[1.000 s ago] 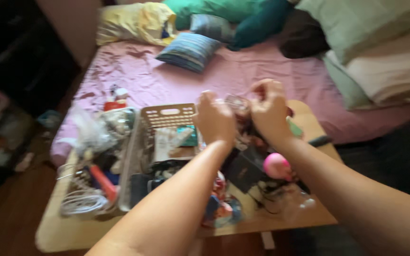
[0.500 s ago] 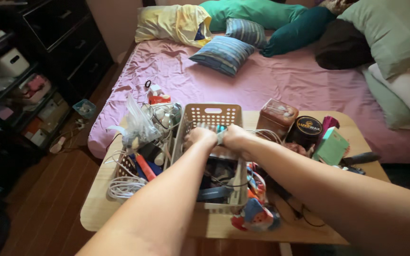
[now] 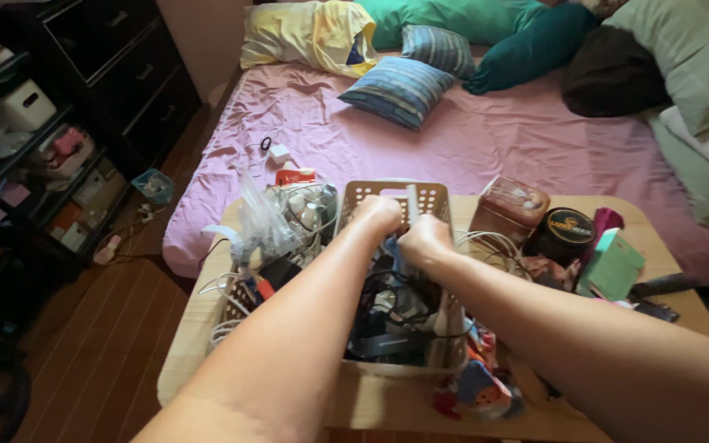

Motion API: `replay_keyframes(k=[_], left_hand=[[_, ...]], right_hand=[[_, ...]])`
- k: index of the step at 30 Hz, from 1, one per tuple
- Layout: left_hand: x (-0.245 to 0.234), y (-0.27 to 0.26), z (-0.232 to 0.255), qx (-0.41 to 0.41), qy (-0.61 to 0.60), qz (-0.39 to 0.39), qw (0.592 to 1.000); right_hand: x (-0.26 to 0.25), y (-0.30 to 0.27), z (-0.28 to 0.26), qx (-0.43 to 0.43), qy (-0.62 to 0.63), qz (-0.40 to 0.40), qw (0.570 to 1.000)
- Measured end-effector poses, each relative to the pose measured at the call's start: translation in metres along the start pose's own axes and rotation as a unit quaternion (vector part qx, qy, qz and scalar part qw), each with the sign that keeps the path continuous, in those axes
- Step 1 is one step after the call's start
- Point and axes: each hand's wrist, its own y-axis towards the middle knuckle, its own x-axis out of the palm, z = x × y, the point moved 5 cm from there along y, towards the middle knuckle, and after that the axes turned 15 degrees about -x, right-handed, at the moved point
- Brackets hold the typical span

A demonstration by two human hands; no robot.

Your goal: The person sorts through a plastic basket on a table, removing various items such as a small fan, a jar, a wallet, and cables, and placing them on the table. The person then wipes the inside of the basket with a patterned cloth and places the cloth inside the basket.

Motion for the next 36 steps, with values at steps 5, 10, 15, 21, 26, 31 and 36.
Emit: replay_keyframes(k=[5, 10, 15, 21, 26, 31, 36], left_hand=[[0.051, 0.004, -0.02, 0.011, 0.157, -0.158, 0.975], [0.071, -0.004, -0.008, -0.029, 0.135, -0.082, 0.987], [0.022, -0.002, 0.031, 0.069, -0.208, 0.101, 0.97], [0.02, -0.048, 0.11, 0.155, -0.202, 0.126, 0.959], [0.059, -0.11, 0.152, 0.197, -0.245, 0.023, 0.949], [0.107, -0.126, 0.215, 0.273, -0.244, -0.018, 0.93], [0.154, -0.112, 0.269, 0.358, -0.15, 0.003, 0.922]], right_hand=[[-0.006, 0.012, 0.001, 0.004, 0.012, 0.004, 1.0], [-0.05, 0.002, -0.026, -0.096, -0.017, 0.033, 0.995], [-0.124, -0.034, -0.037, -0.134, 0.161, 0.078, 0.975], [-0.219, -0.054, 0.021, -0.073, 0.272, 0.119, 0.952], [-0.267, -0.067, 0.098, -0.025, 0.244, 0.205, 0.948], [-0.279, -0.09, 0.156, 0.011, 0.138, 0.232, 0.963], [-0.297, -0.112, 0.217, 0.084, 0.033, 0.229, 0.969]])
